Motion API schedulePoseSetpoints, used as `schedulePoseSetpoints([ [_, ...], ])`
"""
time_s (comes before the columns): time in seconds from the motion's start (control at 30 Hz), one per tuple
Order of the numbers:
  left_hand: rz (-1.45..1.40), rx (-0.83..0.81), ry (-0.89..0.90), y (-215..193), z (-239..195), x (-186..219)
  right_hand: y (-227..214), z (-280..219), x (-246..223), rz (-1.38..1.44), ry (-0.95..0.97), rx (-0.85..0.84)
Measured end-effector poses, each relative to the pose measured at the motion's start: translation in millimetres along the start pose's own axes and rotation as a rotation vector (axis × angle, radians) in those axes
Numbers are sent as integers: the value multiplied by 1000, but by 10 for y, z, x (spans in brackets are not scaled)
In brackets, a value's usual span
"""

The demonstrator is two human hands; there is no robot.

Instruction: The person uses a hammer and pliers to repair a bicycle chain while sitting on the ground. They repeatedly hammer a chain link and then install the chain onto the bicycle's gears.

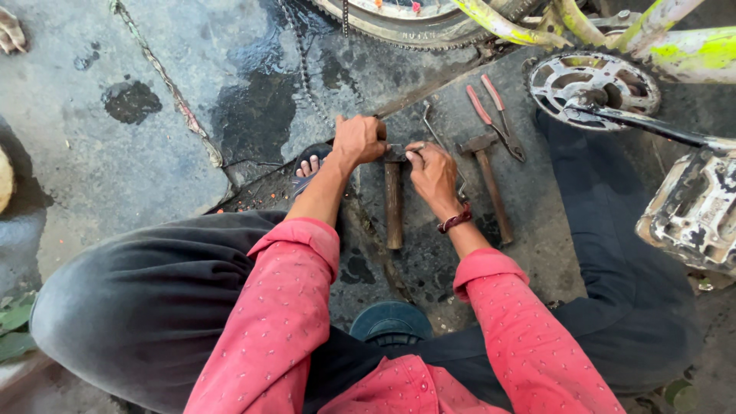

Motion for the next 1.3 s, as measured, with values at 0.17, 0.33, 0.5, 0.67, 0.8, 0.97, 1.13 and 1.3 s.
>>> schedulePoseSetpoints([
  [0.17,11,48,95,15,-78,-7,-16,19,-94,-74,-36,-44],
  [0.33,-163,208,318,-8,-218,273,-15,46,-107,-88,-31,-45],
  [0.5,-232,249,291,86,-347,402,37,27,-81,-117,-54,-73],
  [0.67,-248,388,330,81,-385,440,40,35,-107,-99,-109,-58],
  [0.8,-299,414,284,130,-390,419,-10,89,-128,-85,-62,-67],
  [0.97,-331,428,287,166,-419,367,-193,115,-376,31,-168,38],
  [1.13,-290,427,310,184,-423,363,-189,115,-497,-25,-250,26],
  [1.3,-174,361,384,228,-451,445,-223,112,-456,15,-213,78],
])
Point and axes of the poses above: each hand's wrist, its own z-axis towards the middle knuckle, its own y-axis out of the palm, x = y × z, the point moved 8 cm from there along z, towards the middle knuckle, and after that the axes turned 14 degrees about x, right-handed, at the moved point
